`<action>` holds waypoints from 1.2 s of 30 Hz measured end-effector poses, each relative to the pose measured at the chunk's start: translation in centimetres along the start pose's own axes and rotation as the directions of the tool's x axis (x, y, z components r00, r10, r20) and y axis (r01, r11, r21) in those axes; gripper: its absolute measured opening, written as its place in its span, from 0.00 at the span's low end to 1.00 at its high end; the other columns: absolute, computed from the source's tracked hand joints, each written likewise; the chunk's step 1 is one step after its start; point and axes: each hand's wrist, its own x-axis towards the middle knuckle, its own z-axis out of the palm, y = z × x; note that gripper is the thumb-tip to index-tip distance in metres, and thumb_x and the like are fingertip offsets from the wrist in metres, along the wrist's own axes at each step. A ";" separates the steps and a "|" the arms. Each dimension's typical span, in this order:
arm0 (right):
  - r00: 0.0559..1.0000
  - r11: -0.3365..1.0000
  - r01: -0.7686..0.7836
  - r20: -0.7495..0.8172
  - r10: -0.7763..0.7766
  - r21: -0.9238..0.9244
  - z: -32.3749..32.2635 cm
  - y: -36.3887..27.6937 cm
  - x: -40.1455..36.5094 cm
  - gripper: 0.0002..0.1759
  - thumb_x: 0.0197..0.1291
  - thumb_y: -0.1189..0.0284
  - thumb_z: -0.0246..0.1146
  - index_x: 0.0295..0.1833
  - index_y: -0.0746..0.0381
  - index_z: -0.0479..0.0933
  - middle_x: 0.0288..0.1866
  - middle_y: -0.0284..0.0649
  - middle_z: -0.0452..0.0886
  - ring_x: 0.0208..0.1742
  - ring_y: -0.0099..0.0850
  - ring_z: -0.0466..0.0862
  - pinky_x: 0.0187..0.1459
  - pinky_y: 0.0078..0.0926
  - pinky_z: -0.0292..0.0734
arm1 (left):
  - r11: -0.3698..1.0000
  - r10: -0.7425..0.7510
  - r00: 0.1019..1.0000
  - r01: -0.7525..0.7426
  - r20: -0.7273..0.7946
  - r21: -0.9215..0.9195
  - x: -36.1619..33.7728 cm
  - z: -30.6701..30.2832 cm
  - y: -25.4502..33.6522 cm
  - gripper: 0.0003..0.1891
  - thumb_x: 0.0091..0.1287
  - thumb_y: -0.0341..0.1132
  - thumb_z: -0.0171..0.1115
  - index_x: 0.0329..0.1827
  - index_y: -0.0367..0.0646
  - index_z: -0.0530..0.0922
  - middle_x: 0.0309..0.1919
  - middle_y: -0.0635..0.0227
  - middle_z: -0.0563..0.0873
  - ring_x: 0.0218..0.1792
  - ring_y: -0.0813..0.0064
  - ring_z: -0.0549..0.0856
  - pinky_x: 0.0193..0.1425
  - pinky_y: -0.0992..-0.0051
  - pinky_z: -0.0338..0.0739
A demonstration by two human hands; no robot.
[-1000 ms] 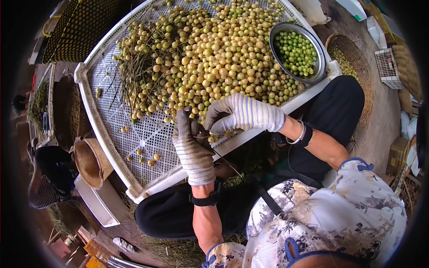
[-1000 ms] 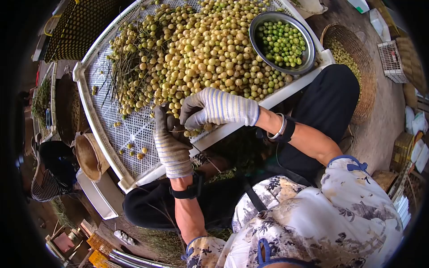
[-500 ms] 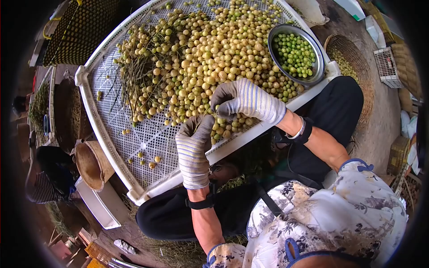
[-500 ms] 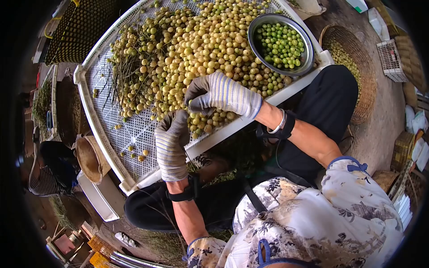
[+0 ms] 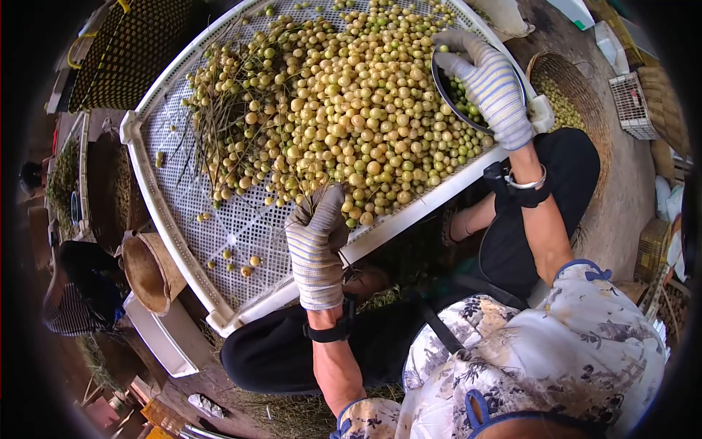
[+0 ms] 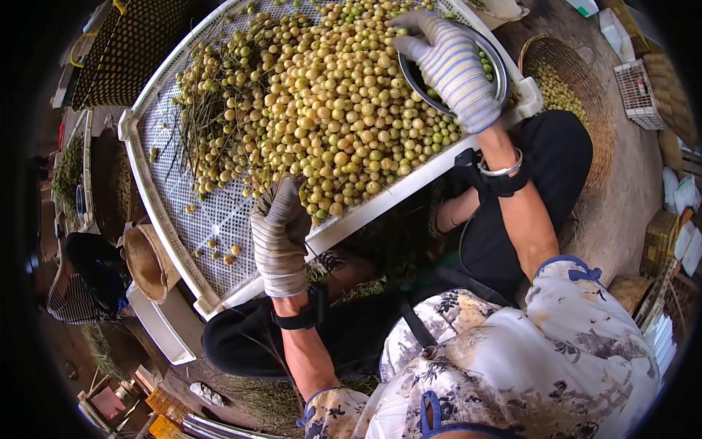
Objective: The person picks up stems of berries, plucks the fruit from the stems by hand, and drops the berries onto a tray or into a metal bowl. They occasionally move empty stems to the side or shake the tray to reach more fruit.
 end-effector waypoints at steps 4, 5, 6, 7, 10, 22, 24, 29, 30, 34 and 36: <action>0.968 0.944 0.240 -0.018 -0.250 -0.229 -0.2 0.1 -1.2 0.18 0.63 0.64 0.67 0.55 0.61 0.81 0.48 0.43 0.86 0.41 0.27 0.86 0.45 0.28 0.81 | 0.999 0.035 0.999 -0.035 0.038 -0.003 -0.2 0.2 -0.2 0.07 0.64 0.35 0.69 0.33 0.44 0.80 0.16 0.85 0.67 0.15 0.91 0.60 0.20 0.83 0.49; 0.974 0.986 -0.035 0.227 -0.003 0.165 1.0 -0.5 -2.7 0.18 0.64 0.63 0.66 0.55 0.60 0.81 0.49 0.42 0.85 0.42 0.26 0.86 0.46 0.27 0.81 | 0.999 0.032 0.998 -0.031 0.055 -0.007 -0.1 -0.1 -0.4 0.07 0.64 0.35 0.69 0.34 0.44 0.81 0.16 0.85 0.67 0.15 0.91 0.60 0.20 0.83 0.50; 0.870 0.958 -0.122 0.493 -0.023 0.260 1.5 -2.6 -3.6 0.23 0.64 0.59 0.67 0.60 0.59 0.78 0.49 0.40 0.84 0.44 0.25 0.85 0.43 0.25 0.81 | 1.000 0.027 0.997 -0.026 0.073 -0.009 0.0 -0.3 -0.5 0.06 0.64 0.35 0.69 0.34 0.43 0.81 0.16 0.85 0.67 0.16 0.91 0.60 0.20 0.83 0.50; 0.743 0.913 -0.288 0.669 0.021 0.291 2.3 -4.3 -4.7 0.30 0.63 0.54 0.67 0.65 0.59 0.74 0.49 0.39 0.83 0.45 0.23 0.83 0.39 0.20 0.81 | 0.999 0.025 0.998 -0.026 0.062 0.027 0.0 -0.2 -0.7 0.06 0.64 0.35 0.69 0.33 0.43 0.82 0.16 0.85 0.68 0.16 0.91 0.61 0.21 0.83 0.50; 0.654 0.722 -0.481 0.752 -0.083 0.497 6.0 -4.2 -7.6 0.27 0.65 0.66 0.67 0.68 0.60 0.73 0.47 0.39 0.85 0.34 0.19 0.82 0.33 0.16 0.79 | 0.992 0.027 0.999 -0.031 0.034 0.126 0.1 0.1 -1.1 0.07 0.63 0.35 0.70 0.34 0.42 0.82 0.16 0.84 0.68 0.15 0.91 0.61 0.20 0.83 0.50; 0.639 0.669 -0.535 0.765 -0.079 0.516 7.0 -3.9 -7.4 0.16 0.71 0.69 0.58 0.57 0.68 0.76 0.29 0.35 0.79 0.25 0.22 0.78 0.34 0.20 0.77 | 0.999 -0.021 0.999 0.023 0.046 -0.040 0.1 -0.5 -0.8 0.08 0.61 0.34 0.71 0.38 0.39 0.83 0.14 0.82 0.70 0.12 0.89 0.63 0.17 0.84 0.51; 0.602 0.678 -0.567 0.798 -0.046 0.467 7.0 -4.2 -7.3 0.17 0.70 0.67 0.61 0.57 0.67 0.75 0.29 0.34 0.79 0.25 0.22 0.78 0.33 0.20 0.76 | 0.999 -0.020 0.998 0.023 0.065 -0.048 0.2 -0.7 -0.9 0.09 0.61 0.34 0.71 0.40 0.39 0.83 0.14 0.82 0.69 0.12 0.89 0.62 0.17 0.84 0.51; 0.594 0.644 -0.578 0.799 -0.090 0.502 7.7 -4.0 -7.7 0.25 0.65 0.56 0.66 0.55 0.65 0.76 0.28 0.31 0.78 0.26 0.20 0.77 0.30 0.18 0.74 | 1.000 -0.022 0.994 0.022 0.105 -0.001 0.0 -0.7 -1.0 0.09 0.60 0.34 0.71 0.38 0.39 0.83 0.14 0.83 0.69 0.12 0.90 0.62 0.17 0.84 0.50; 0.578 0.654 -0.569 0.808 -0.113 0.499 7.6 -4.0 -7.6 0.26 0.64 0.54 0.67 0.55 0.65 0.76 0.28 0.31 0.78 0.26 0.20 0.77 0.30 0.18 0.74 | 1.000 -0.015 0.994 0.016 0.110 -0.010 0.0 -0.8 -1.1 0.09 0.60 0.34 0.71 0.38 0.39 0.82 0.14 0.83 0.70 0.12 0.90 0.62 0.17 0.84 0.50; 0.590 0.480 -0.653 0.791 -0.164 0.586 7.8 -3.8 -8.4 0.26 0.62 0.51 0.66 0.52 0.64 0.77 0.28 0.30 0.77 0.24 0.18 0.73 0.27 0.17 0.70 | 0.999 0.008 0.993 -0.003 0.116 -0.043 -0.4 -0.6 -1.1 0.08 0.61 0.33 0.71 0.37 0.39 0.82 0.15 0.83 0.69 0.12 0.91 0.62 0.17 0.84 0.50; 0.715 0.438 -0.587 0.690 -0.113 0.681 7.7 -3.9 -7.8 0.18 0.66 0.64 0.64 0.52 0.67 0.77 0.28 0.32 0.79 0.25 0.18 0.76 0.28 0.17 0.72 | 0.998 0.007 0.993 0.000 0.120 -0.061 -0.6 -0.4 -0.8 0.07 0.61 0.32 0.70 0.37 0.39 0.81 0.15 0.83 0.69 0.13 0.91 0.61 0.17 0.84 0.50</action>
